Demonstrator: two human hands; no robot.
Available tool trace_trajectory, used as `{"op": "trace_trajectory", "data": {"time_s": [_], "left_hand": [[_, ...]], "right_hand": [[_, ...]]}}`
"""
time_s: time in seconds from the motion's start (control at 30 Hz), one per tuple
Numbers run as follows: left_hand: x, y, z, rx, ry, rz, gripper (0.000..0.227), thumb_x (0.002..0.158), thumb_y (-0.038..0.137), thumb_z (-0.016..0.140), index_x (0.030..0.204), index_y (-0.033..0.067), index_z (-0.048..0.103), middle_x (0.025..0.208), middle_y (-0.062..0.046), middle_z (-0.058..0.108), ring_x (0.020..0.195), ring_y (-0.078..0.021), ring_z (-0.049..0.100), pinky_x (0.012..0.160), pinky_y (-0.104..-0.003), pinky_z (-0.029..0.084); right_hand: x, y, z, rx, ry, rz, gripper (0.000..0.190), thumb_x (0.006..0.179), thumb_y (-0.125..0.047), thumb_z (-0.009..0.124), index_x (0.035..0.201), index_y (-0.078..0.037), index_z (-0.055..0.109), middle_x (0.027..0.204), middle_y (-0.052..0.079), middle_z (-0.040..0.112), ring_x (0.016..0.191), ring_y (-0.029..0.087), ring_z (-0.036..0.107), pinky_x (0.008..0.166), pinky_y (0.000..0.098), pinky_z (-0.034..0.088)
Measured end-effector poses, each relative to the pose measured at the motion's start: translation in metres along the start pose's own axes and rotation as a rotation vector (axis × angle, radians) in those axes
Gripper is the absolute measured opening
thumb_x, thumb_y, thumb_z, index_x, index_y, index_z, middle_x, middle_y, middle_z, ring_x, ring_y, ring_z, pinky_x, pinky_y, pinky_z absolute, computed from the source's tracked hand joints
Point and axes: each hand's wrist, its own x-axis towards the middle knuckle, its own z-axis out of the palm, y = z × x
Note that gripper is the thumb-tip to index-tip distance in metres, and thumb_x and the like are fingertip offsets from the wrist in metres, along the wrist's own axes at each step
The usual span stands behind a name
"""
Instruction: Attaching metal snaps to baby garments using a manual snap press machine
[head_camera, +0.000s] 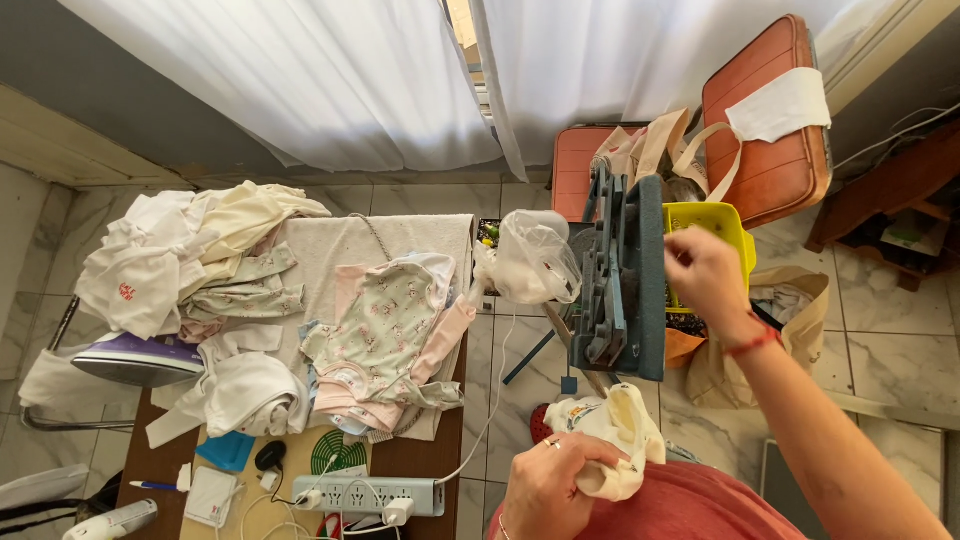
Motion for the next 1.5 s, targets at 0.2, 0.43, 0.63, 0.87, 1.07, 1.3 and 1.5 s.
{"op": "trace_trajectory", "data": {"time_s": [0.2, 0.43, 0.63, 0.87, 1.07, 1.3, 1.5], "left_hand": [[0.0, 0.0, -0.004, 0.086, -0.036, -0.038, 0.019, 0.071, -0.002, 0.058, 0.082, 0.0138, 0.057, 0.083, 0.006, 0.064, 0.064, -0.0138, 0.061, 0.057, -0.026, 0.046], [-0.003, -0.005, 0.001, 0.121, -0.034, -0.002, 0.025, 0.067, -0.007, 0.049, 0.081, 0.0132, 0.056, 0.081, 0.008, 0.063, 0.055, -0.016, 0.053, 0.053, -0.027, 0.044], [0.0, 0.001, 0.0, 0.113, -0.021, 0.002, 0.023, 0.067, -0.007, 0.051, 0.08, 0.0121, 0.055, 0.082, 0.008, 0.063, 0.06, -0.0167, 0.057, 0.054, -0.027, 0.045], [0.0, -0.003, 0.001, 0.077, -0.057, -0.013, 0.031, 0.063, -0.008, 0.046, 0.083, 0.0134, 0.056, 0.082, 0.005, 0.064, 0.06, -0.0155, 0.057, 0.053, -0.024, 0.044], [0.008, 0.003, 0.005, 0.091, -0.024, 0.013, 0.028, 0.064, -0.01, 0.047, 0.078, 0.0127, 0.057, 0.08, 0.007, 0.064, 0.056, -0.0145, 0.055, 0.048, -0.024, 0.043], [0.013, 0.007, 0.003, 0.102, -0.046, 0.034, 0.022, 0.067, -0.007, 0.051, 0.078, 0.0119, 0.056, 0.078, 0.004, 0.064, 0.058, -0.0153, 0.056, 0.051, -0.025, 0.044], [0.013, 0.003, 0.001, 0.075, -0.068, 0.055, 0.022, 0.068, -0.006, 0.048, 0.08, 0.0105, 0.056, 0.079, 0.003, 0.063, 0.055, -0.015, 0.054, 0.049, -0.024, 0.041]], "right_hand": [[-0.055, -0.034, 0.011, 0.444, -0.228, 0.253, 0.005, 0.076, -0.005, 0.058, 0.078, -0.004, 0.063, 0.077, 0.006, 0.063, 0.07, 0.012, 0.057, 0.063, 0.0225, 0.05], [-0.081, -0.055, 0.024, 0.715, -0.262, 0.375, 0.006, 0.07, 0.002, 0.063, 0.075, -0.001, 0.062, 0.076, 0.008, 0.063, 0.07, 0.014, 0.058, 0.064, 0.0257, 0.052], [-0.085, -0.063, 0.028, 0.933, -0.291, 0.47, 0.011, 0.065, 0.008, 0.066, 0.073, 0.002, 0.061, 0.075, 0.01, 0.064, 0.07, 0.015, 0.059, 0.064, 0.0282, 0.054], [-0.079, -0.044, 0.011, 0.974, -0.554, 0.589, 0.027, 0.066, -0.002, 0.065, 0.092, 0.004, 0.066, 0.092, 0.017, 0.07, 0.084, 0.022, 0.065, 0.068, 0.0311, 0.056], [-0.022, 0.02, -0.02, -0.193, -0.153, 0.092, 0.017, 0.081, -0.011, 0.056, 0.097, -0.008, 0.062, 0.096, 0.008, 0.062, 0.067, 0.012, 0.059, 0.062, 0.0219, 0.052], [0.009, 0.026, -0.022, -0.587, -0.503, 0.321, 0.03, 0.077, -0.039, 0.058, 0.094, -0.015, 0.056, 0.098, 0.006, 0.055, 0.09, 0.022, 0.055, 0.067, 0.0388, 0.05], [0.019, 0.019, -0.023, -0.578, -0.575, 0.411, 0.012, 0.074, -0.023, 0.055, 0.078, -0.018, 0.065, 0.087, -0.001, 0.063, 0.086, 0.017, 0.057, 0.059, 0.0351, 0.05]]}}
